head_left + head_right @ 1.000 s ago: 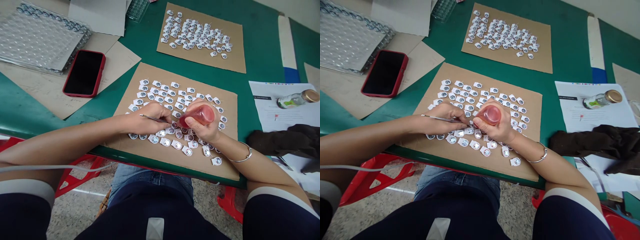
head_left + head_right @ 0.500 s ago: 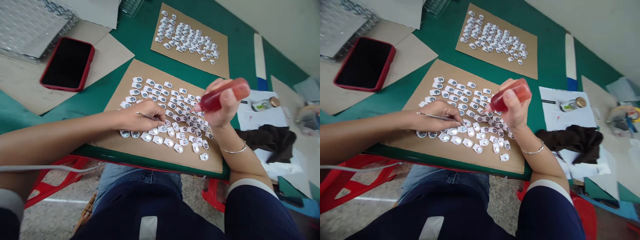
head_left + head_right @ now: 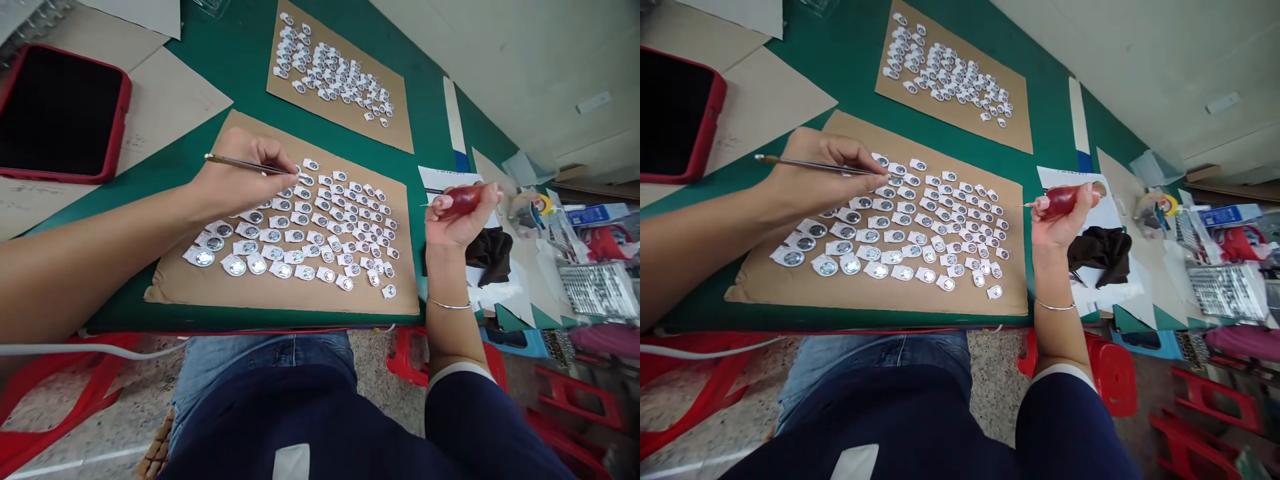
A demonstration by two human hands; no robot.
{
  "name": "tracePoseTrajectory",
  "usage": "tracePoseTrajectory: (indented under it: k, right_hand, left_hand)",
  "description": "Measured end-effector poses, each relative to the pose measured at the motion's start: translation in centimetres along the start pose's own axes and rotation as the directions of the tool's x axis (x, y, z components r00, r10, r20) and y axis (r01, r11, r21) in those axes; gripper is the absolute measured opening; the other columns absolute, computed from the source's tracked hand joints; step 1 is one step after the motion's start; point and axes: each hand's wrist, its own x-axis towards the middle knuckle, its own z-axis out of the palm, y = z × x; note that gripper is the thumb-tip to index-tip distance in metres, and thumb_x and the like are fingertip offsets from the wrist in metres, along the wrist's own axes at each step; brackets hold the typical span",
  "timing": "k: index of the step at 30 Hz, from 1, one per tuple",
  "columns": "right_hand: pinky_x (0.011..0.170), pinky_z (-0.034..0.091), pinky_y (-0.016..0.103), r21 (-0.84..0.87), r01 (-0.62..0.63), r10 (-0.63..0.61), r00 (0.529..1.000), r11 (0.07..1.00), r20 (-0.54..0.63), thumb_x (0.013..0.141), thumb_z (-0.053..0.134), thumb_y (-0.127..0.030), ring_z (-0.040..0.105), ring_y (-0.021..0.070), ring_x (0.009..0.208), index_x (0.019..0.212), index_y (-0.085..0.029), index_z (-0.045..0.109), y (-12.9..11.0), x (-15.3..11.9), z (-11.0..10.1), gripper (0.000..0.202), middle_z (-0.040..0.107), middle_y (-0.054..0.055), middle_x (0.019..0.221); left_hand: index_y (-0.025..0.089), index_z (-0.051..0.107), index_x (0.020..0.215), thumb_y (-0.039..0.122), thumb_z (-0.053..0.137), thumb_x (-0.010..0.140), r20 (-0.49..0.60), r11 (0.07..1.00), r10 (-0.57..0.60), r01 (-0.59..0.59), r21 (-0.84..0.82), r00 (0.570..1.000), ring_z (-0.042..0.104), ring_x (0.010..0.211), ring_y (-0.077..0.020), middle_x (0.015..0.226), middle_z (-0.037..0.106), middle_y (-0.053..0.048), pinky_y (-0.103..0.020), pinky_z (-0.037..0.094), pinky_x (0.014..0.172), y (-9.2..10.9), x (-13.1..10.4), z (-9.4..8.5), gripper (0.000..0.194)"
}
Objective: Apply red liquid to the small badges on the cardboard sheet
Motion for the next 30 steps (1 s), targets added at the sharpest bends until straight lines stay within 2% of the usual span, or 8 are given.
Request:
tracePoseTrajectory:
  k: [2, 6, 8, 12, 14, 18, 24, 30]
  right_hand:
    - [0.033, 0.030, 0.016, 0.023, -0.064, 0.065, 0.997, 0.998, -0.050, 0.065, 0.056, -0.063, 0.047, 0.0061, 0.042, 0.069, -0.022, 0.045, 0.7, 0.5, -1.0, 0.043, 0.043, -0.007, 0.051]
    - [0.031, 0.028, 0.014, 0.021, -0.103, 0.104, 0.993, 0.994, -0.060, 0.067, 0.052, -0.066, 0.041, 0.0044, 0.038, 0.063, -0.019, 0.044, 1.5, 1.6, -2.4, 0.047, 0.046, -0.005, 0.046]
    - [0.030, 0.027, 0.014, 0.060, -0.162, 0.164, 0.986, 0.985, -0.024, 0.068, 0.050, -0.066, 0.038, 0.0033, 0.036, 0.061, -0.019, 0.043, 1.7, 2.1, -3.0, 0.048, 0.045, -0.006, 0.046]
    - [0.031, 0.032, 0.015, 0.126, -0.319, 0.308, 0.946, 0.939, 0.099, 0.075, 0.048, -0.059, 0.038, 0.0029, 0.038, 0.062, -0.020, 0.044, 2.1, 2.6, -4.2, 0.042, 0.046, -0.006, 0.049]
    - [0.031, 0.033, 0.015, 0.117, -0.348, 0.335, 0.935, 0.930, 0.113, 0.077, 0.046, -0.059, 0.039, 0.0029, 0.038, 0.061, -0.020, 0.044, 2.3, 2.8, -4.6, 0.043, 0.046, -0.006, 0.050]
    - [0.031, 0.032, 0.014, 0.104, -0.342, 0.333, 0.938, 0.934, 0.092, 0.077, 0.044, -0.061, 0.038, 0.0024, 0.037, 0.059, -0.020, 0.044, 2.6, 3.1, -4.7, 0.045, 0.046, -0.006, 0.049]
    - [0.030, 0.029, 0.013, 0.119, -0.347, 0.342, 0.938, 0.930, 0.057, 0.077, 0.045, -0.059, 0.038, 0.0027, 0.036, 0.060, -0.020, 0.046, 2.2, 2.8, -4.0, 0.042, 0.047, -0.006, 0.048]
    - [0.031, 0.028, 0.013, 0.094, -0.336, 0.331, 0.941, 0.937, 0.069, 0.077, 0.045, -0.062, 0.037, 0.0026, 0.037, 0.060, -0.019, 0.047, 1.3, 2.0, -3.6, 0.046, 0.050, -0.004, 0.051]
  left_hand:
    - [0.016, 0.071, 0.079, 0.035, 0.067, 0.072, -0.018, 1.000, -0.019, 0.019, -0.004, 1.000, 0.060, 0.070, -0.0135, 0.078, 0.068, -0.003, -0.024, 0.048, 0.060, -0.1, 0.1, -0.3, 0.021]
    - [0.011, 0.070, 0.091, 0.037, 0.059, 0.080, -0.013, 0.997, -0.076, 0.076, 0.014, 0.997, 0.058, 0.073, -0.0100, 0.083, 0.066, -0.003, -0.021, 0.047, 0.062, 0.3, 0.0, -1.1, 0.030]
    - [0.009, 0.068, 0.094, 0.037, 0.056, 0.083, -0.022, 0.994, -0.111, 0.111, 0.001, 0.994, 0.057, 0.074, -0.0097, 0.085, 0.065, -0.004, -0.020, 0.047, 0.061, 0.3, 0.0, -1.4, 0.033]
    - [0.010, 0.068, 0.089, 0.034, 0.065, 0.077, -0.144, 0.984, -0.176, 0.173, -0.033, 0.974, 0.058, 0.070, -0.0121, 0.082, 0.066, -0.007, -0.026, 0.050, 0.060, -0.4, 0.6, -1.2, 0.027]
    - [0.013, 0.069, 0.087, 0.034, 0.068, 0.075, -0.175, 0.987, -0.163, 0.160, -0.029, 0.971, 0.058, 0.067, -0.0134, 0.078, 0.065, -0.007, -0.029, 0.050, 0.060, -1.1, 0.9, -1.0, 0.025]
    - [0.014, 0.070, 0.089, 0.036, 0.068, 0.076, -0.166, 0.996, -0.089, 0.089, -0.012, 0.982, 0.057, 0.063, -0.0119, 0.076, 0.064, -0.006, -0.029, 0.050, 0.060, -1.7, 1.1, -1.1, 0.026]
    - [0.013, 0.068, 0.089, 0.029, 0.067, 0.077, 0.001, 0.993, -0.048, 0.048, -0.109, 0.999, 0.058, 0.069, -0.0110, 0.082, 0.067, -0.005, -0.028, 0.050, 0.063, 0.8, 0.3, -1.1, 0.020]
    - [0.017, 0.062, 0.092, 0.027, 0.065, 0.077, 0.176, 0.986, -0.033, 0.061, -0.154, 0.984, 0.061, 0.068, -0.0134, 0.083, 0.067, -0.004, -0.029, 0.050, 0.061, 4.6, -0.6, 1.3, 0.018]
